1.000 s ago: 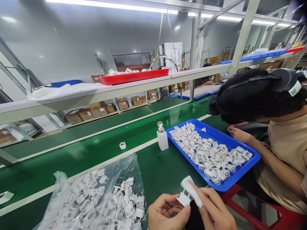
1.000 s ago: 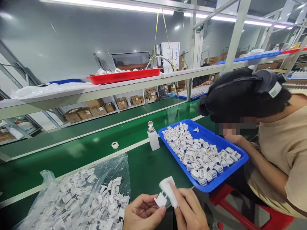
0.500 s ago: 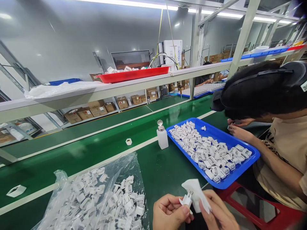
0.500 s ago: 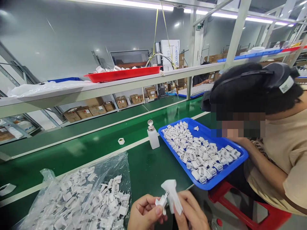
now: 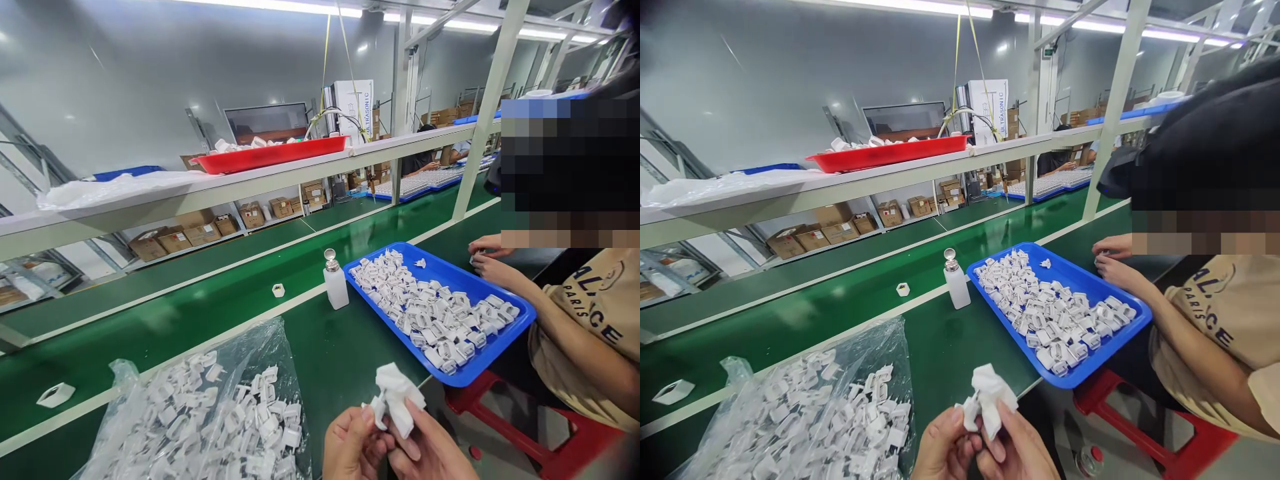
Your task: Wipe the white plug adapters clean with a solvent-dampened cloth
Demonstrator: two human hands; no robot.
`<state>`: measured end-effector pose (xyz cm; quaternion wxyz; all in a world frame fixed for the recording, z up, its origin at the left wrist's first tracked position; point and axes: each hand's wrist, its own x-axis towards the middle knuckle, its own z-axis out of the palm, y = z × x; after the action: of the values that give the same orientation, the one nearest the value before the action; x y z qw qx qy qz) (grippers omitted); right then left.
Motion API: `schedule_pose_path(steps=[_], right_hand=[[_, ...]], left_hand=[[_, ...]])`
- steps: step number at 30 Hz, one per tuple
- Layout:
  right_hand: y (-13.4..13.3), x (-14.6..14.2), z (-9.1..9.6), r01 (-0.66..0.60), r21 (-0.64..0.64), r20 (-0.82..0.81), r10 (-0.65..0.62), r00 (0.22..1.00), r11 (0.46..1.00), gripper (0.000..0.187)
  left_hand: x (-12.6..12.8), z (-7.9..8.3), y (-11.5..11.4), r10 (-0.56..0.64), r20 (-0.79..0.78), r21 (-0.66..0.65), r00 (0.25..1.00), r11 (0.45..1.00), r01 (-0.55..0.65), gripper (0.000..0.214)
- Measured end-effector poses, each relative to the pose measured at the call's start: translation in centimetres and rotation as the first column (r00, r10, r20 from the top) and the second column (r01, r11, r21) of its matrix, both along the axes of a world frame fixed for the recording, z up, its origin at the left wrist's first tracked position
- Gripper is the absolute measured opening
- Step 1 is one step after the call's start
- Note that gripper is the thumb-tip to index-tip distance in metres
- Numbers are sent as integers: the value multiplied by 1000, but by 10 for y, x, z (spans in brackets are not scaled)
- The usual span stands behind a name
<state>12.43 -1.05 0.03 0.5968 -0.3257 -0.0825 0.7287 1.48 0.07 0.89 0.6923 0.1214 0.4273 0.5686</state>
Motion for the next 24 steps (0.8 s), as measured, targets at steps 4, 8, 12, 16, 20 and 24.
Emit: schedule_pose_path(steps=[4,8,12,16,20,24], right_hand=[[0,9,13,282,-17,82,-280,957,959,40],[1,16,13,379,-18,189,-370,910,925,46],[-2,15,1,334,50,213,-336,917,941,44],[-8,15,-4,280,210,390,-342,855,937,35],[-10,22,6,-162,667,701,-539,467,727,22],[-3,29,14,-572,730,581,-780,232,374,43]], left_hand=[[-2,15,-5,47,166,-180,985,984,-17,13],[-3,30,-7,76,256,-289,964,957,1,41],[-3,36,-6,66,288,-303,955,953,26,43],[-3,36,-7,44,289,-301,956,952,47,45],[-3,21,-11,1,262,-231,965,971,61,22],[-2,1,-16,-18,236,-167,972,984,58,13]])
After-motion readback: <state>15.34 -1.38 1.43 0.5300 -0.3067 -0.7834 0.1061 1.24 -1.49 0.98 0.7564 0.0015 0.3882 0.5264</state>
